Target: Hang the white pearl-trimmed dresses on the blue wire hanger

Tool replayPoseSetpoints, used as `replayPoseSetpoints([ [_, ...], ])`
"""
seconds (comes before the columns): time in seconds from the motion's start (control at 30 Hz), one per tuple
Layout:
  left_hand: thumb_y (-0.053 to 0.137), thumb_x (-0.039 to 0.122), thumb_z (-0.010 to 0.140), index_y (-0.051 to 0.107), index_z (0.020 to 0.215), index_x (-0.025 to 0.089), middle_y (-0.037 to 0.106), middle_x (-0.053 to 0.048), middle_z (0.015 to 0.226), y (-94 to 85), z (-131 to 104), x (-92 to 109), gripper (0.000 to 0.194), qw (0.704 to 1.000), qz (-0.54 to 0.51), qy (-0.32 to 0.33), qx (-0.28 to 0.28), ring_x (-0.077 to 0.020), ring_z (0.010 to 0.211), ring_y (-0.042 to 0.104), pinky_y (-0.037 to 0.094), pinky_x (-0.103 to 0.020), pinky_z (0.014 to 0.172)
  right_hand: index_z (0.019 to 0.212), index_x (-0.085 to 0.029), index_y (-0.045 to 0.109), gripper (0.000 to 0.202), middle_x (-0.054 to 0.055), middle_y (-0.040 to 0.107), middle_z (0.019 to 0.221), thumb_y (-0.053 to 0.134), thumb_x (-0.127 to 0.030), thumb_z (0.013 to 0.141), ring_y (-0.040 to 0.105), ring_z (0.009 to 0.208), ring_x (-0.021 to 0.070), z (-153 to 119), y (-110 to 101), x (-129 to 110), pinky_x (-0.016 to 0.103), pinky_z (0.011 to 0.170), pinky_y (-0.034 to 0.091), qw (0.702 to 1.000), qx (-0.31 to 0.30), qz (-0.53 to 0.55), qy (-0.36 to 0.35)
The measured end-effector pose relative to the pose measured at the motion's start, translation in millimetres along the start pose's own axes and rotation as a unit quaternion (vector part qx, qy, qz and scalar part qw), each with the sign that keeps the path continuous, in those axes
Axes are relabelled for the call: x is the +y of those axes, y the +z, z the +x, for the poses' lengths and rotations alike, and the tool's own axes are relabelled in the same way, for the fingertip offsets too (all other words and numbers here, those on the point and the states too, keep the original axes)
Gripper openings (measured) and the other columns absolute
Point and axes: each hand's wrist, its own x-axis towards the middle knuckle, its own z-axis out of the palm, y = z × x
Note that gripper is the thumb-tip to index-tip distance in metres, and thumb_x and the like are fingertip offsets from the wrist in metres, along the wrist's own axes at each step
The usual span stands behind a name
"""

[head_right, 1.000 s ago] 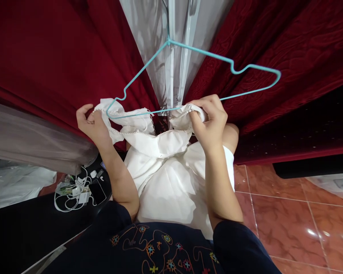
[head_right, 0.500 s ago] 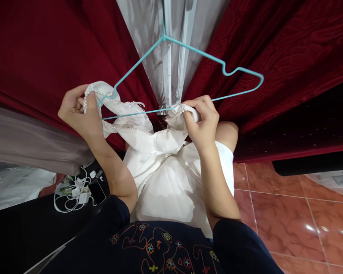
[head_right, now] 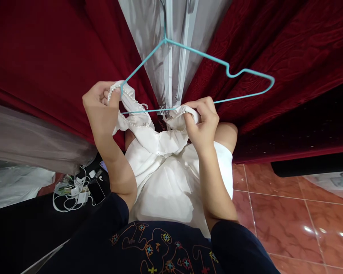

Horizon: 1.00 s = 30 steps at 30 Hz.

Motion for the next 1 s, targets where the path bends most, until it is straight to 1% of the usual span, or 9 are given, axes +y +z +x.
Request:
replayPoseSetpoints([
  [0.23, 0.074, 0.06, 0.1, 0.082, 0.098, 0.023, 0.051, 0.003, 0.059, 7.9, -48.8, 2.0, 0.038, 0.976, -0.199, -0.084, -0.014, -0.0106, 0.052, 0.043, 0.036, -0.029, 0.054, 0.094, -0.024, 0.075, 0.012, 0.004, 0.063, 0.093, 0.067, -0.033, 0.096, 0.062, 0.092, 0.0197, -2.0, 4.3, 3.2, 0.044, 0.092, 0.058, 1.0, -0.003, 0.001, 0.002],
  [0.33, 0.066, 0.069, 0.1, 0.078, 0.084, 0.018, 0.063, -0.001, 0.062, 15.9, -66.1, -9.1, 0.055, 0.959, -0.19, -0.184, -0.105, -0.0112, 0.053, 0.057, 0.044, -0.026, 0.055, 0.095, -0.024, 0.074, 0.012, 0.004, 0.062, 0.094, 0.065, -0.032, 0.097, 0.062, 0.094, 0.0196, -3.3, 5.2, 4.7, 0.045, 0.094, 0.058, 1.0, -0.006, 0.009, 0.0],
  [0.43, 0.053, 0.07, 0.107, 0.079, 0.1, 0.015, 0.082, -0.011, 0.088, 28.3, -69.3, -15.1, 0.062, 0.915, -0.218, -0.277, -0.197, -0.0184, 0.075, 0.078, 0.058, -0.027, 0.068, 0.096, -0.024, 0.075, 0.012, 0.005, 0.062, 0.095, 0.065, -0.031, 0.095, 0.061, 0.095, 0.0199, -4.5, 6.0, 6.6, 0.045, 0.093, 0.058, 1.0, -0.004, -0.001, -0.003],
  [0.53, 0.036, 0.053, 0.117, 0.072, 0.119, 0.017, 0.083, -0.013, 0.122, 44.7, -68.8, -7.8, 0.051, 0.866, -0.375, -0.296, -0.148, -0.0227, 0.114, 0.082, 0.062, -0.036, 0.101, 0.099, -0.024, 0.076, 0.013, 0.005, 0.063, 0.097, 0.065, -0.029, 0.094, 0.062, 0.097, 0.0201, -4.8, 7.4, 5.8, 0.044, 0.091, 0.059, 1.0, -0.001, -0.011, -0.006],
  [0.6, 0.035, 0.038, 0.118, 0.067, 0.113, 0.018, 0.081, -0.01, 0.12, 55.5, -71.4, 0.4, 0.039, 0.839, -0.455, -0.281, -0.098, -0.0221, 0.123, 0.08, 0.058, -0.04, 0.113, 0.102, -0.024, 0.077, 0.016, 0.006, 0.064, 0.099, 0.065, -0.027, 0.093, 0.063, 0.097, 0.0201, -5.4, 8.4, 3.2, 0.042, 0.087, 0.059, 1.0, 0.0, -0.011, -0.014],
  [0.67, 0.041, 0.031, 0.116, 0.061, 0.102, 0.019, 0.077, -0.006, 0.103, 64.0, -75.6, 6.6, 0.027, 0.84, -0.472, -0.259, -0.063, -0.0215, 0.116, 0.082, 0.058, -0.039, 0.112, 0.105, -0.024, 0.079, 0.021, 0.006, 0.066, 0.102, 0.063, -0.023, 0.091, 0.065, 0.1, 0.0202, -7.3, 8.5, 1.4, 0.041, 0.087, 0.06, 0.999, 0.015, -0.013, -0.043],
  [0.8, 0.051, 0.036, 0.115, 0.055, 0.096, 0.021, 0.068, -0.002, 0.09, 70.5, -80.4, 7.1, 0.024, 0.866, -0.437, -0.241, -0.022, -0.0219, 0.108, 0.083, 0.059, -0.036, 0.103, 0.113, -0.025, 0.079, 0.037, 0.008, 0.067, 0.115, 0.056, -0.016, 0.086, 0.067, 0.112, 0.023, -11.5, -1.2, 18.9, 0.045, 0.091, 0.058, 0.981, 0.128, -0.056, -0.138],
  [0.9, 0.06, 0.044, 0.111, 0.054, 0.094, 0.021, 0.068, -0.002, 0.089, 69.5, -78.6, 1.9, 0.029, 0.872, -0.433, -0.227, -0.007, -0.0226, 0.104, 0.083, 0.059, -0.034, 0.096, 0.118, -0.021, 0.074, 0.048, 0.01, 0.058, 0.115, 0.058, -0.012, 0.074, 0.06, 0.102, 0.0207, -3.3, -27.2, 61.5, 0.033, 0.068, 0.047, 0.938, 0.294, -0.051, -0.174],
  [1.0, 0.065, 0.051, 0.108, 0.055, 0.095, 0.022, 0.068, -0.002, 0.087, 69.8, -76.8, -2.8, 0.034, 0.88, -0.43, -0.202, 0.007, -0.0228, 0.102, 0.083, 0.059, -0.029, 0.087, 0.096, -0.02, 0.06, 0.04, 0.001, 0.049, 0.095, 0.06, -0.001, 0.061, 0.049, 0.085, 0.0139, 20.3, -69.6, 111.9, 0.036, 0.078, 0.046, 0.921, 0.364, -0.07, -0.122],
])
